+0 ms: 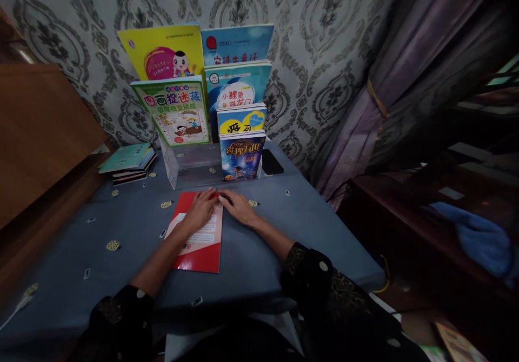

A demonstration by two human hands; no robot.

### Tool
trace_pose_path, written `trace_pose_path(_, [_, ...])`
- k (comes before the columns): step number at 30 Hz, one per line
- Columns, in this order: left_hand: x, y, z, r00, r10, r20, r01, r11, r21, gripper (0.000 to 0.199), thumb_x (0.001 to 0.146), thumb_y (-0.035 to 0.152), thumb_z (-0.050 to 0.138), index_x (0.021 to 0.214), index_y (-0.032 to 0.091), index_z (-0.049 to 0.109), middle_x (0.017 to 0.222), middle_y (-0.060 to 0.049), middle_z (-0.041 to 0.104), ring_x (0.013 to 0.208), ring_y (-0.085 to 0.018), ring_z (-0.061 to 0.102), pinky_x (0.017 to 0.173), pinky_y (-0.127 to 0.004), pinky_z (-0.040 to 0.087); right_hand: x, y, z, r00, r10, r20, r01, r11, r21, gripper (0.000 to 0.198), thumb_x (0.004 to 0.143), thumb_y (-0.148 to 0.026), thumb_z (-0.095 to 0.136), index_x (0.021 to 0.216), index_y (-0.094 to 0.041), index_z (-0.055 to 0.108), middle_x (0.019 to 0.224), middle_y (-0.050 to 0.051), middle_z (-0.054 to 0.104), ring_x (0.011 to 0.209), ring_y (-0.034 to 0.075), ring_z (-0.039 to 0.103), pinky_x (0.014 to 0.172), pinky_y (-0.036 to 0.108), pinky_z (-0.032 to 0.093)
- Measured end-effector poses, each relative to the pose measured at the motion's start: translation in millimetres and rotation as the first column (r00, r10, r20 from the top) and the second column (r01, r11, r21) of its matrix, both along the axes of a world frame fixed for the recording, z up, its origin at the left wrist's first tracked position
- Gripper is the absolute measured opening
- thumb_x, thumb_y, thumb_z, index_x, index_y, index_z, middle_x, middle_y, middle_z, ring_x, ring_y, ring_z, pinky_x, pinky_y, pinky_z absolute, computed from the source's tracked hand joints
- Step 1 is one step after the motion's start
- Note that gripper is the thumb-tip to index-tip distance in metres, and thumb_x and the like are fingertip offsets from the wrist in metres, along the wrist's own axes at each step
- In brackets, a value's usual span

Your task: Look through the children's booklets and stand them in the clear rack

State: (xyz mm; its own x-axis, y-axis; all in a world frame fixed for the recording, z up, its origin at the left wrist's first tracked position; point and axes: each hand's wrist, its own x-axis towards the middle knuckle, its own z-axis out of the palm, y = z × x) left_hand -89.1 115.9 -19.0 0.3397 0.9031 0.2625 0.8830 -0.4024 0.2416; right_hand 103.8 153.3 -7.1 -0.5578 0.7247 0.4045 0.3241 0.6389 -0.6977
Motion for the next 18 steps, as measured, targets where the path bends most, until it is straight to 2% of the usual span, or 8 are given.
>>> trace_pose_path(6, [0.2, -1.5, -0.5, 1.0, 0.008, 0.011, -0.008, 0.999, 0.039, 0.046, 0.091, 0.009, 0.044, 0.131, 0.021, 0.063, 0.148, -0.012, 0.053, 0.143, -0.027, 0.041, 0.116, -0.053, 0.034, -0.9, -3.5, 4.1, 0.995, -0.021, 0.098, 0.015, 0.998, 0.06, 0.032, 0.103, -0.032, 0.041, 0.117, -0.018, 0.066, 0.113, 0.013, 0.072, 0.106, 0.026, 0.066, 0.097, 0.04, 0.048])
trace_pose_path(18, [3.1, -7.1, 8.1, 0.998, -0.039, -0.045, 0.043, 0.996, 0.074, 0.038, 0.095, 0.015, 0.043, 0.126, 0.019, 0.065, 0.143, -0.013, 0.057, 0.138, -0.026, 0.047, 0.115, -0.048, 0.036, -0.4, -1.8, 3.7, 0.985, -0.06, 0.164, 0.042, 0.993, 0.115, 0.029, 0.104, -0.028, 0.042, 0.111, -0.019, 0.068, 0.104, 0.009, 0.074, 0.098, 0.021, 0.067, 0.089, 0.032, 0.048])
